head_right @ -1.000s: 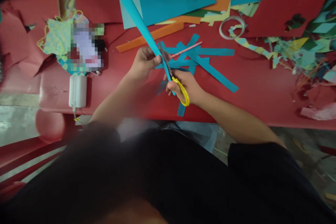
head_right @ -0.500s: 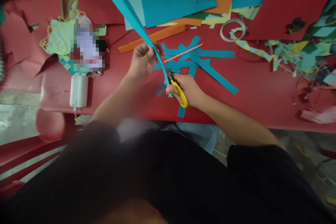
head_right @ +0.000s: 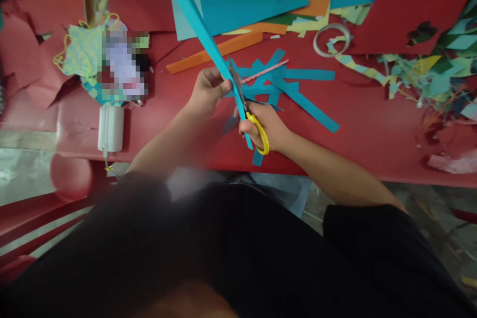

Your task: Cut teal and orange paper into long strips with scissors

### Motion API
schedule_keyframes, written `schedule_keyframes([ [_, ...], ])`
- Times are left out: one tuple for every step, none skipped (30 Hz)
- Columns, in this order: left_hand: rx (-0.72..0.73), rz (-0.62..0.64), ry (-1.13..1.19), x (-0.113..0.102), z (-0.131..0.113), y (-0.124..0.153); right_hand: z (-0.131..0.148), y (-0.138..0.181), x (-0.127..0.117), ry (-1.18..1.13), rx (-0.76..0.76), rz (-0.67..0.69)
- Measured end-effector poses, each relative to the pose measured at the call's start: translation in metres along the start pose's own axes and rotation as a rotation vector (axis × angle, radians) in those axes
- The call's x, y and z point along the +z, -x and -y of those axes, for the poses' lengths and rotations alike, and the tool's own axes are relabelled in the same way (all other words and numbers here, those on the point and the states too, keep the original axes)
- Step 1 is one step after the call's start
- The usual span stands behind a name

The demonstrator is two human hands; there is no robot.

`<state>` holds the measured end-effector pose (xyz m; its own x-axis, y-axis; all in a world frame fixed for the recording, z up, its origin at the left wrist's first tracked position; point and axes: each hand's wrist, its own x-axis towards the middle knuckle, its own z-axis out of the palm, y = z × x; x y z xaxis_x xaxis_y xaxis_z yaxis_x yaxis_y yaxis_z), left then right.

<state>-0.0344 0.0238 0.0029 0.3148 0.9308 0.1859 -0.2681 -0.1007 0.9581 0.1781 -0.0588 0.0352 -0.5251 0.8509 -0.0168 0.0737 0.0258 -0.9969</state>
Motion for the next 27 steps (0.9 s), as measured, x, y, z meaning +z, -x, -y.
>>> schedule_keyframes([
  [-0.002,-0.002,-0.002,0.0005,-0.0012,-0.0001,-0.0003,-0.0001,-0.0004,0.015,-0.002,-0.006],
  [-0.001,-0.005,-0.01,0.0006,-0.0025,-0.0004,-0.0004,-0.0001,-0.0009,0.031,-0.007,-0.01],
  [0.003,-0.007,-0.021,0.0001,-0.0037,-0.0009,-0.0005,-0.0002,-0.0014,0.048,-0.014,-0.016],
  [0.007,-0.003,-0.031,-0.0006,-0.0048,-0.0015,-0.0005,-0.0003,-0.0017,0.064,-0.021,-0.023],
  [0.013,0.003,-0.04,-0.0016,-0.0058,-0.0021,-0.0005,-0.0004,-0.0017,0.079,-0.024,-0.03],
  [0.015,0.012,-0.046,-0.0026,-0.0064,-0.0027,-0.0004,-0.0005,-0.0014,0.091,-0.021,-0.038],
  [0.009,0.021,-0.049,-0.0035,-0.0068,-0.0032,-0.0002,-0.0006,-0.0007,0.1,-0.016,-0.046],
  [-0.002,0.025,-0.048,-0.0041,-0.0068,-0.0036,-0.0001,-0.0007,0.0002,0.104,-0.01,-0.053],
  [-0.012,0.02,-0.042,-0.0046,-0.0065,-0.0039,0.0001,-0.0007,0.0012,0.101,-0.005,-0.062],
  [-0.018,0.006,-0.032,-0.0048,-0.006,-0.0041,0.0001,-0.0007,0.0023,0.094,0.002,-0.07],
  [-0.016,-0.014,-0.019,-0.0047,-0.0052,-0.0043,0.0,-0.0007,0.003,0.083,0.011,-0.074],
  [-0.007,-0.036,-0.003,-0.0046,-0.0043,-0.0045,-0.0002,-0.0007,0.0033,0.067,0.019,-0.076],
  [0.006,-0.055,0.011,-0.0044,-0.0034,-0.0046,-0.0005,-0.0006,0.0031,0.056,0.027,-0.065],
  [0.019,-0.071,0.021,-0.0043,-0.0026,-0.0046,-0.0008,-0.0006,0.0024,0.06,0.024,-0.04],
  [0.024,-0.082,0.025,-0.0044,-0.0019,-0.0046,-0.0009,-0.0004,0.0011,0.075,0.011,0.001],
  [0.024,-0.089,0.021,-0.0046,-0.0016,-0.0046,-0.0009,-0.0002,-0.0003,0.09,-0.009,0.044],
  [0.018,-0.09,0.013,-0.0049,-0.0015,-0.0044,-0.0006,0.0001,-0.0018,0.097,-0.031,0.083],
  [0.01,-0.085,0.004,-0.0054,-0.0017,-0.0042,-0.0001,0.0006,-0.0029,0.093,-0.053,0.113],
  [0.001,-0.074,-0.001,-0.0059,-0.0022,-0.0038,0.0005,0.001,-0.0037,0.079,-0.065,0.137],
  [-0.01,-0.052,0.001,-0.0064,-0.0027,-0.0034,0.0009,0.0015,-0.0039,0.057,-0.066,0.145],
  [-0.018,-0.024,0.007,-0.0068,-0.0033,-0.0029,0.0011,0.0019,-0.0037,0.034,-0.062,0.146],
  [-0.023,0.004,0.014,-0.0069,-0.0038,-0.0023,0.0008,0.0022,-0.003,0.016,-0.056,0.138],
  [-0.029,0.029,0.017,-0.0066,-0.004,-0.0017,0.0001,0.0023,-0.0021,0.004,-0.048,0.125],
  [-0.035,0.045,0.014,-0.0061,-0.0041,-0.0011,-0.0007,0.0023,-0.0012,-0.007,-0.037,0.108],
  [-0.044,0.054,0.008,-0.0052,-0.004,-0.0006,-0.0017,0.002,-0.0003,-0.013,-0.027,0.085],
  [-0.054,0.056,0.002,-0.0042,-0.0037,-0.0001,-0.0024,0.0017,0.0004,-0.009,-0.018,0.066],
  [-0.066,0.057,0.001,-0.0031,-0.0035,0.0001,-0.0027,0.0013,0.001,0.004,-0.014,0.054],
])
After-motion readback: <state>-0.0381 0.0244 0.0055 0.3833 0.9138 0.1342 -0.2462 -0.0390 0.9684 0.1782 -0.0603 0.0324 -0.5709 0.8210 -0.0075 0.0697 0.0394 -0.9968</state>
